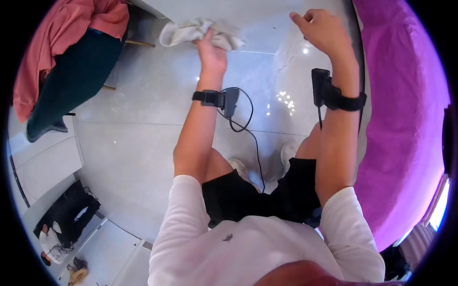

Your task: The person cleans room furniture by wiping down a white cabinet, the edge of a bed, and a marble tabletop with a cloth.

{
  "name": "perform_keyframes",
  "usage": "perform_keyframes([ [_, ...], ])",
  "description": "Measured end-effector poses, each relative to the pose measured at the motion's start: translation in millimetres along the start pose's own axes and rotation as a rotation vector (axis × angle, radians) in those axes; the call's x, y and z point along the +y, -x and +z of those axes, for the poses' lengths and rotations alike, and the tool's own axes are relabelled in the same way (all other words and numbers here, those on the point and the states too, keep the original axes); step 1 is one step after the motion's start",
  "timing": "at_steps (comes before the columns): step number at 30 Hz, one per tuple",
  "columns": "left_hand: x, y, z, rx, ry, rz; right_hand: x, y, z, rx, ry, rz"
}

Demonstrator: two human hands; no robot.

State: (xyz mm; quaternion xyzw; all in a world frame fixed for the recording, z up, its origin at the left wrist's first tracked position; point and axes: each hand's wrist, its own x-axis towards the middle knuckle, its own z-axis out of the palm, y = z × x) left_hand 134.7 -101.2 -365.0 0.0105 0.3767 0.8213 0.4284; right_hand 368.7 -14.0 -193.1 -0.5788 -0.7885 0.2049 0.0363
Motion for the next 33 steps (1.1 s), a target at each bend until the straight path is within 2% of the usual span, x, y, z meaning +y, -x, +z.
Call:
perform_keyframes([
  [3,-9,50,34,-0.107,-0.015,-0.079,-17,5,14,-0.003,0.159,-0.006],
  [5,-21,71,47,-0.218,-0.103,-0.35,-17,3,23,-0.047,0.22,-0.054],
  [6,-26,74,53,-0.221,-0.082,-0.349,-17,2,28,-0.11,0.268,-0.097],
  [7,-29,77,57,-0.317,0.014,-0.442,-15,-4,35,-0.109,0.289,-0.096],
  [9,-33,82,73,-0.442,0.199,-0.583,-15,-17,43,-0.432,0.169,0.059],
  [10,-31,85,82,-0.45,0.213,-0.58,-14,-20,36,-0.424,0.183,0.059],
  [12,-28,95,94,-0.477,0.229,-0.629,-7,-19,19,-0.459,-0.012,0.071],
  [14,-17,94,100,-0.534,0.26,-0.607,-7,-8,1,-0.394,-0.034,0.077],
  [16,2,95,112,-0.563,0.22,-0.509,-3,-3,-10,0.065,-0.161,-0.022],
  [17,10,89,115,-0.681,0.102,-0.401,-5,-1,-17,0.215,-0.435,-0.082],
  [18,18,92,119,-0.681,0.109,-0.392,-10,2,-30,0.375,-0.713,-0.147],
  [19,30,90,126,-0.752,0.077,-0.296,-25,11,-41,0.466,-0.846,-0.212],
  [20,39,86,131,-0.82,0.045,-0.197,-32,18,-46,0.478,-0.836,-0.243],
  [22,48,72,126,-0.79,0.002,-0.122,-43,27,-52,0.575,-0.635,-0.326],
  [23,55,65,125,-0.726,-0.033,-0.089,-50,27,-50,0.61,-0.637,-0.321],
  [25,57,49,110,-0.601,-0.045,-0.076,-61,31,-49,0.483,-0.624,-0.24],
  [27,53,30,93,-0.574,-0.083,-0.06,-81,36,-48,0.402,-0.606,-0.17],
  [29,57,30,91,-0.562,-0.125,-0.044,-99,40,-48,0.013,-0.447,0.026],
  [30,62,38,95,-0.481,-0.187,0.024,-96,42,-43,0.014,-0.454,0.028],
  [31,67,42,100,-0.401,-0.248,0.098,-91,44,-34,0.006,-0.389,-0.109],
  [32,71,41,102,-0.404,-0.253,0.104,-86,45,-27,-0.003,-0.321,-0.247],
  [33,78,42,103,-0.418,-0.263,0.225,-86,51,-29,0.079,-0.3,-0.414],
])
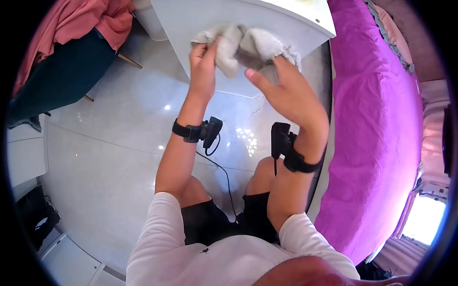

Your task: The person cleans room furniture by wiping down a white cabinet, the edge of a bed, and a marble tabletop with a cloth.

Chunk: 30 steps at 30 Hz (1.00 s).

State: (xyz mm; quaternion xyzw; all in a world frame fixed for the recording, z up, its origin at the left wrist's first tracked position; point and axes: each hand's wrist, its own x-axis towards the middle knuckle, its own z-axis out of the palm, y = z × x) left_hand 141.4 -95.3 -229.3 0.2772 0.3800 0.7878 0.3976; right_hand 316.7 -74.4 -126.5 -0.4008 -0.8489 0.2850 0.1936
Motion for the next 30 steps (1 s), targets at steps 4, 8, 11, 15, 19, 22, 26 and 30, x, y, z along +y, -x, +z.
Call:
perform_keyframes([
  [4,17,-3,5,0.033,-0.213,0.308,-9,4,-11,0.225,0.013,-0.211],
  [8,-4,-6,-5,0.094,-0.228,0.233,-13,1,-12,0.049,-0.062,-0.044],
  [11,-46,-3,-35,0.083,-0.431,0.142,19,-18,15,-0.264,-0.03,0.257],
  [15,-78,17,-62,0.009,-0.603,-0.241,60,-14,47,-0.301,0.14,0.203],
  [19,-81,33,-55,-0.1,-0.571,-0.327,26,-1,4,-0.144,-0.174,0.131],
  [22,-72,35,-45,-0.226,-0.44,-0.323,15,3,-16,0.002,-0.322,0.046],
  [26,-70,44,-25,-0.267,-0.229,-0.419,-4,5,-28,0.29,-0.28,-0.237],
  [30,-57,59,-3,-0.308,-0.114,-0.422,-7,-3,-26,0.509,-0.005,-0.177],
])
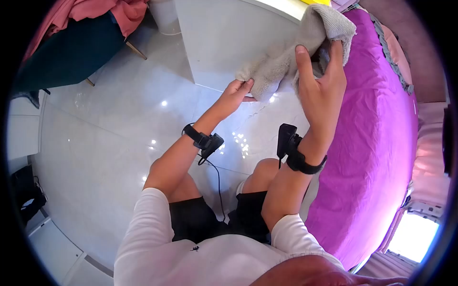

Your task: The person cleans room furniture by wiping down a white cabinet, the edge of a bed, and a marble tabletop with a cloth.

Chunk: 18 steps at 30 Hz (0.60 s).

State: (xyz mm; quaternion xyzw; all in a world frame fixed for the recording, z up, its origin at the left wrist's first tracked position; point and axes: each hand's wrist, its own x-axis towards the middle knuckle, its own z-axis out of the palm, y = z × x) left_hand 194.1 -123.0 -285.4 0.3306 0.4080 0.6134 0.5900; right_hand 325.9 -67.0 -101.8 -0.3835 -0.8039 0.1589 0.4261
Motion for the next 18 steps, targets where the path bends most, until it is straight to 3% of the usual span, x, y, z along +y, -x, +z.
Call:
perform_keyframes([
  [1,-5,-1,-2,0.01,-0.002,0.002,8,0,4,-0.005,-0.008,-0.003],
  [3,-4,-9,-17,0.154,0.031,-0.069,17,-4,16,0.086,0.359,-0.239],
  [4,4,-13,-27,0.154,0.002,-0.068,20,-6,21,0.092,0.34,-0.243],
  [6,18,-23,-50,0.42,0.068,0.25,15,-11,39,0.186,0.385,-0.221],
  [8,67,-15,-52,0.419,0.197,0.496,8,-13,53,0.286,0.404,-0.211],
  [10,99,-13,-47,0.463,0.032,0.754,-6,-14,39,0.332,0.384,-0.253],
  [11,102,-16,-44,0.445,0.022,0.743,-4,-10,33,0.258,0.357,-0.228],
  [13,115,-18,-40,0.475,-0.158,0.917,3,-8,28,0.188,0.339,-0.197],
  [14,114,-17,-30,0.572,-0.18,0.816,13,-10,29,0.211,0.363,-0.173],
  [16,104,-24,-24,0.552,-0.374,0.714,24,-16,28,0.284,0.348,-0.142],
  [18,92,-26,-10,0.567,-0.776,0.86,26,-9,29,0.37,0.396,-0.025],
])
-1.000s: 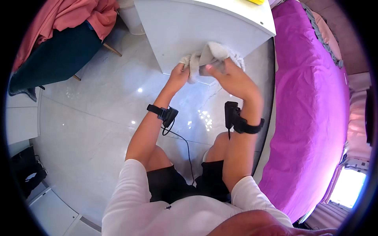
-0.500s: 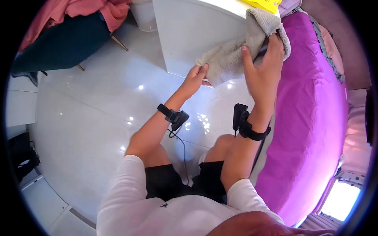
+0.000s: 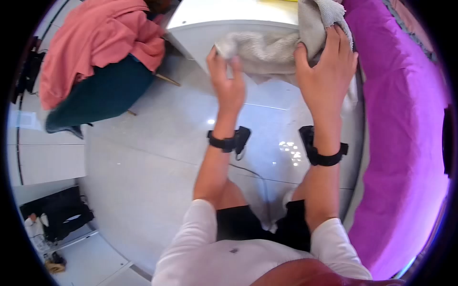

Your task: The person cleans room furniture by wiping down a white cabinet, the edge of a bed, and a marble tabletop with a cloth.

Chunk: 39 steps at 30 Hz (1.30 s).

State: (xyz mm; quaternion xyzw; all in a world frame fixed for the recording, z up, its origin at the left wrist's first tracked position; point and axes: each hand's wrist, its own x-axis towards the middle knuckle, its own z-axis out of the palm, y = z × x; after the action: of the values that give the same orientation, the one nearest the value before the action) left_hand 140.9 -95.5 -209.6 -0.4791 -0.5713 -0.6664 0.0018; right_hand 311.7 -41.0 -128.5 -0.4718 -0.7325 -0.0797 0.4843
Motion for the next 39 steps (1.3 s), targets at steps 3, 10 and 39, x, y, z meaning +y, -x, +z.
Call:
perform_keyframes([
  [3,9,-18,-10,-0.068,-0.066,0.076,-22,5,4,-0.042,0.053,-0.017],
  [10,8,-13,5,-0.173,-0.356,0.1,-1,-1,-15,-0.106,-0.125,-0.053],
  [39,-18,5,10,-0.22,0.845,-0.532,21,11,-9,-0.085,-0.989,0.635],
])
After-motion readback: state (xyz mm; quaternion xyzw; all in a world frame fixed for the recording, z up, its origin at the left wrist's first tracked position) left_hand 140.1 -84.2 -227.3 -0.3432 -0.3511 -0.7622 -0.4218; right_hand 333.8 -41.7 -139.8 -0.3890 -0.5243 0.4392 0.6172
